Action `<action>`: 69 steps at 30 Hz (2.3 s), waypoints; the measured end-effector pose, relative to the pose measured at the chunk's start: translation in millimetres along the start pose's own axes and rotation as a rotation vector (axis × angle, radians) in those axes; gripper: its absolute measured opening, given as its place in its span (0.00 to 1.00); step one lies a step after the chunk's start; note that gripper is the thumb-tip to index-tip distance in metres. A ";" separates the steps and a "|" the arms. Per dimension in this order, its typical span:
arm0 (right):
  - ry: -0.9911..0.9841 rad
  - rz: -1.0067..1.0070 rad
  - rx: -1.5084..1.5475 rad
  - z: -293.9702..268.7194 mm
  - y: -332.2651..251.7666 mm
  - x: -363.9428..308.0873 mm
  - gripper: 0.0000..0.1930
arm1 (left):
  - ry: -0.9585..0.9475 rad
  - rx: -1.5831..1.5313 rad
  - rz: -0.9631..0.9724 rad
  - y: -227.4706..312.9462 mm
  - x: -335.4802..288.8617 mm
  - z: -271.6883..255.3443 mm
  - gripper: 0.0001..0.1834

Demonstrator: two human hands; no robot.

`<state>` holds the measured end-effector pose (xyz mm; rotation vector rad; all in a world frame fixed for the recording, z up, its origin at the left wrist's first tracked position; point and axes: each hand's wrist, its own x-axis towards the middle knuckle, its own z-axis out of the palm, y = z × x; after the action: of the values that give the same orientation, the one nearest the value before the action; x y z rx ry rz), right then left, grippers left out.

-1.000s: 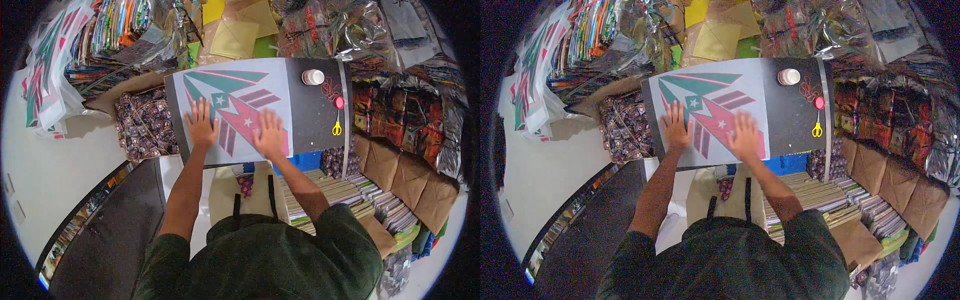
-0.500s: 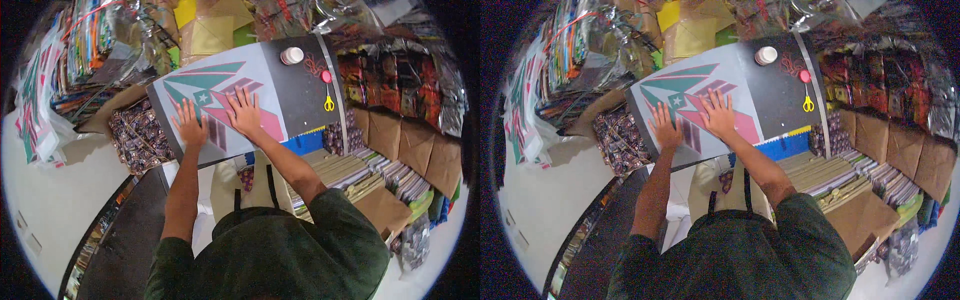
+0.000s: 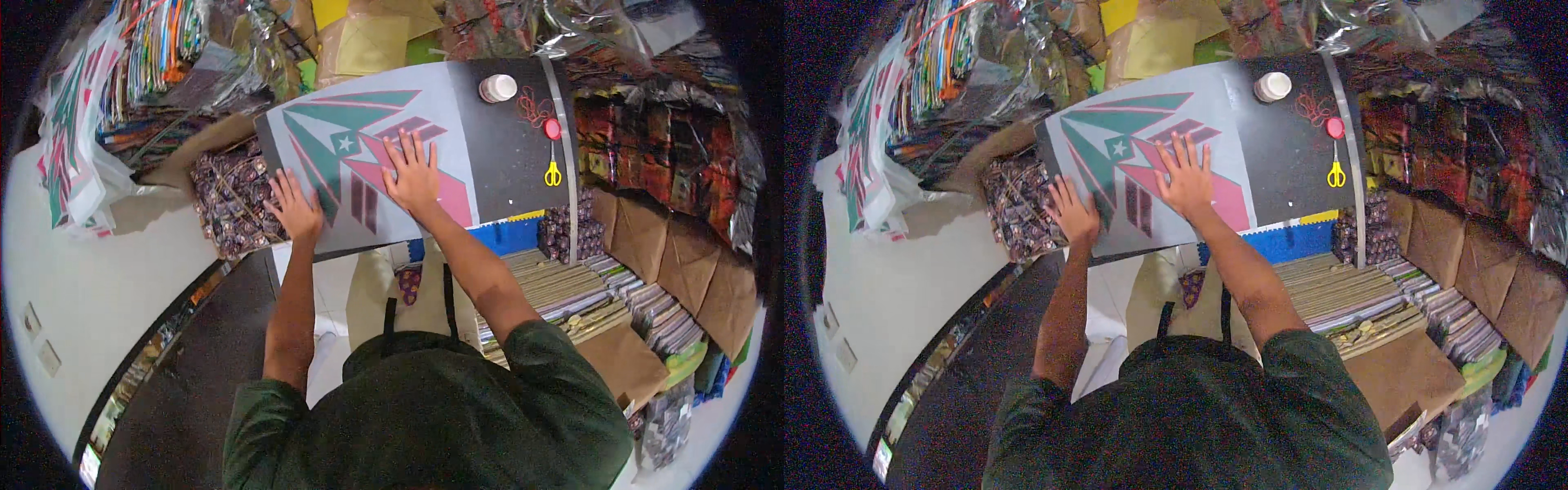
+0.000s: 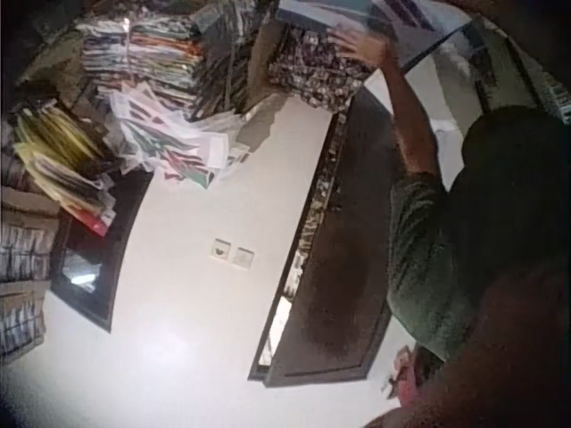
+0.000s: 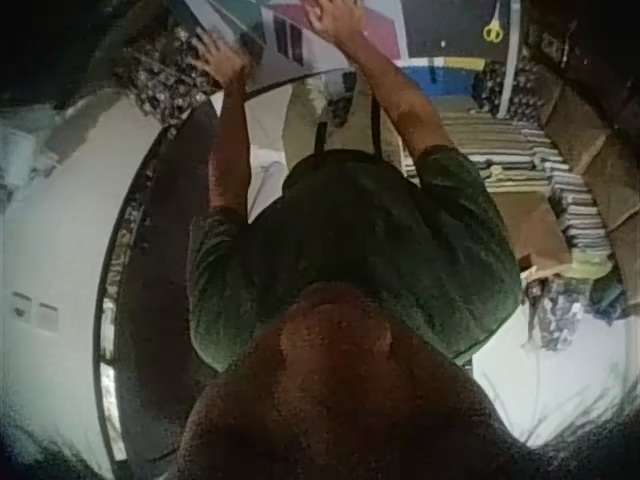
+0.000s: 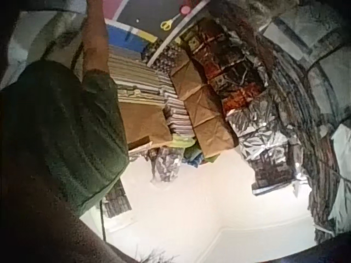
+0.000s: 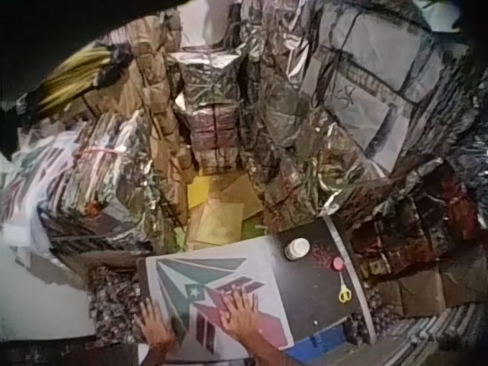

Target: The person smooths a large patterned paper sheet on a table. They pick up a thin flexible rod and use yellow scissors to cut it into smaller pieces. Finally, they thread a white string through the cut pieces of the rod.

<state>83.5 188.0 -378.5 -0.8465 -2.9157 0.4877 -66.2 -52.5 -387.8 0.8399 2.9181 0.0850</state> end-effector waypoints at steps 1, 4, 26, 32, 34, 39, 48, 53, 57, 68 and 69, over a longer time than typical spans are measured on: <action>0.008 -0.001 0.000 0.2 -0.8 0.3 0.35 | 0.037 -0.024 -0.060 -7.4 -8.6 0.5 0.42; 0.041 -0.001 0.035 3.4 -0.1 1.8 0.34 | 0.097 -0.194 0.030 26.7 -37.5 -0.2 0.42; 0.071 -0.018 0.023 7.9 1.0 1.5 0.33 | 0.059 -0.144 0.054 -21.1 -87.1 -17.9 0.46; 0.082 -0.026 0.017 8.6 -0.4 0.7 0.33 | 0.004 -0.195 0.287 24.4 -23.2 -9.4 0.44; 0.070 -0.030 0.001 6.2 1.1 0.8 0.32 | -0.019 -0.172 0.288 27.0 -24.3 -5.0 0.43; 0.077 -0.022 0.013 2.4 -4.7 4.5 0.32 | -0.015 -0.145 0.300 26.2 -18.6 -6.0 0.42; 0.087 -0.138 0.327 41.5 -114.0 -47.1 0.35 | -0.047 0.031 0.309 19.9 -22.5 8.6 0.41; -0.015 -0.028 0.151 37.1 -70.6 -60.9 0.37 | -0.073 -0.054 0.296 24.9 -22.2 -3.0 0.40; -0.056 0.030 0.010 8.5 -6.4 -78.5 0.37 | -0.042 -0.110 0.310 25.2 -22.7 -3.9 0.40; -0.035 0.049 -0.030 -20.2 65.7 -84.3 0.37 | -0.058 -0.142 0.294 26.2 -21.5 -4.7 0.42; -0.035 0.003 0.043 -20.9 44.2 -73.4 0.37 | -0.059 -0.143 0.298 25.8 -22.8 -3.7 0.42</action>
<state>171.3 190.2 -371.0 -0.8461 -2.9239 0.5688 -33.9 -43.0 -380.0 1.2201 2.6730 0.2822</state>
